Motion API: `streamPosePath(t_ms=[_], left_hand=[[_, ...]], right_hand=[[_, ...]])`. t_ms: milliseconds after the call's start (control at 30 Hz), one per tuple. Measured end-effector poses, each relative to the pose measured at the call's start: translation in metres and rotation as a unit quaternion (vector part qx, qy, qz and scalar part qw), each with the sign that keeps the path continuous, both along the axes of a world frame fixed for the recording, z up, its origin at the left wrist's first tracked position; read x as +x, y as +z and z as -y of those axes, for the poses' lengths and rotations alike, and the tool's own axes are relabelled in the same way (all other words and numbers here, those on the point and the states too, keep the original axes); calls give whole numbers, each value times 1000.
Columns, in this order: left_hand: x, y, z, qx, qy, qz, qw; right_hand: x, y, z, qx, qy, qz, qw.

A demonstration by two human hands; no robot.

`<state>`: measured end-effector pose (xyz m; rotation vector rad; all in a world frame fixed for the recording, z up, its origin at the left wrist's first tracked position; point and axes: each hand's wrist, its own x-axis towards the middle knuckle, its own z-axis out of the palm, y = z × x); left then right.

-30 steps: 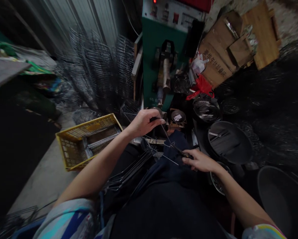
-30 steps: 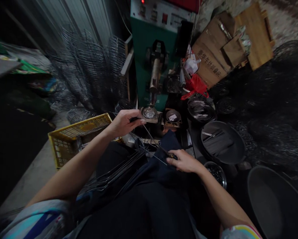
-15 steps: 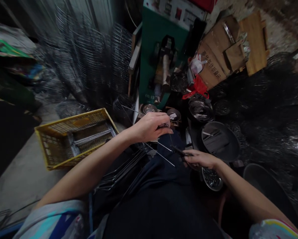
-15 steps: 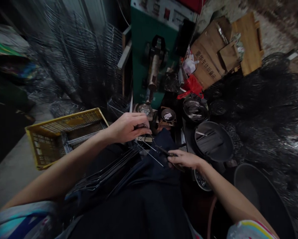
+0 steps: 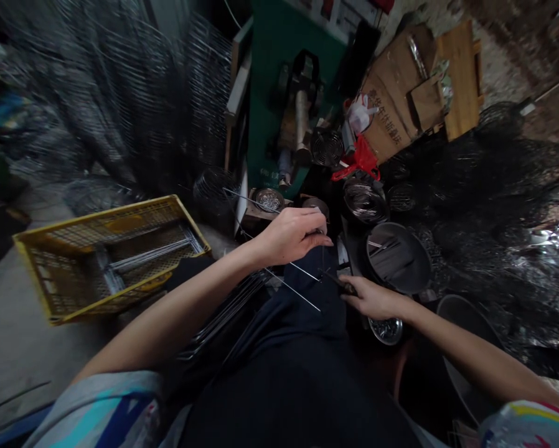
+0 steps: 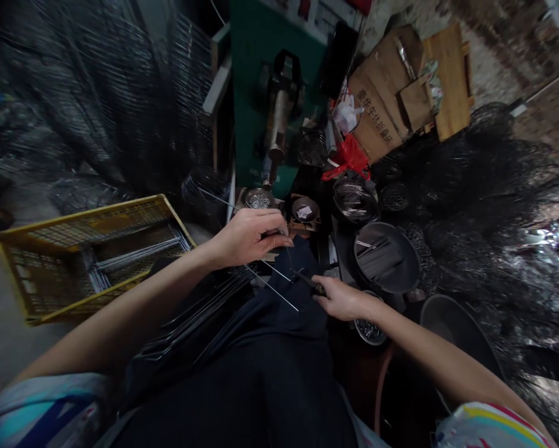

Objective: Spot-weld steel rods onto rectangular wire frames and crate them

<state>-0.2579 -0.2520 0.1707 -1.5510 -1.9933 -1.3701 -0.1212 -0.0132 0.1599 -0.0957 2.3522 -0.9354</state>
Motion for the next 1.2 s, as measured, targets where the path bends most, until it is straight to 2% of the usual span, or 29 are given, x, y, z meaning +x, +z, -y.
streamPosePath(t_ms=[67, 167, 267, 367, 433, 533, 600, 633, 667, 733, 833, 900, 967, 1033, 1100, 1133, 1200], left_hand=[[2, 1, 0, 6, 8, -7, 1000], [9, 3, 5, -8, 31, -36, 999], [18, 7, 17, -6, 84, -44, 995], [23, 10, 28, 14, 111, -14, 994], [24, 10, 29, 13, 102, -3, 995], [24, 4, 19, -10, 68, -16, 997], [24, -1, 9, -27, 49, -30, 998], [24, -4, 5, -34, 44, -36, 998], [24, -6, 2, -38, 40, -39, 998], [24, -7, 1, -38, 37, -40, 998], [23, -5, 8, -23, 43, -29, 998], [23, -4, 10, -18, 42, -19, 999], [22, -5, 7, -29, 31, -14, 999], [21, -8, -1, -47, 19, -19, 999], [20, -12, -9, -58, 13, -25, 998], [20, -13, -11, -60, 12, -25, 998], [20, -14, -12, -60, 10, -22, 998]], right_hand=[[0, 0, 3, -26, -24, 59, 998], [2, -6, 11, -121, -92, 149, 977], [9, -17, 18, -223, -165, 161, 947], [16, -25, 20, -272, -172, 173, 931], [17, -26, 17, -236, -126, 139, 953], [15, -23, 11, -84, -55, 11, 995], [14, -21, 7, 10, -34, -39, 999], [14, -21, 6, 32, -32, -42, 998], [15, -22, 6, 31, -31, -30, 999], [18, -26, 6, -39, -39, 38, 998], [24, -35, 7, -199, -67, 172, 962], [26, -40, 6, -245, -66, 193, 948], [25, -42, 5, -206, -51, 131, 968], [24, -43, 3, -116, -57, 34, 991], [26, -45, 3, -70, -73, -12, 995], [28, -47, 3, -84, -75, 5, 994], [35, -52, 3, -158, -78, 95, 980]])
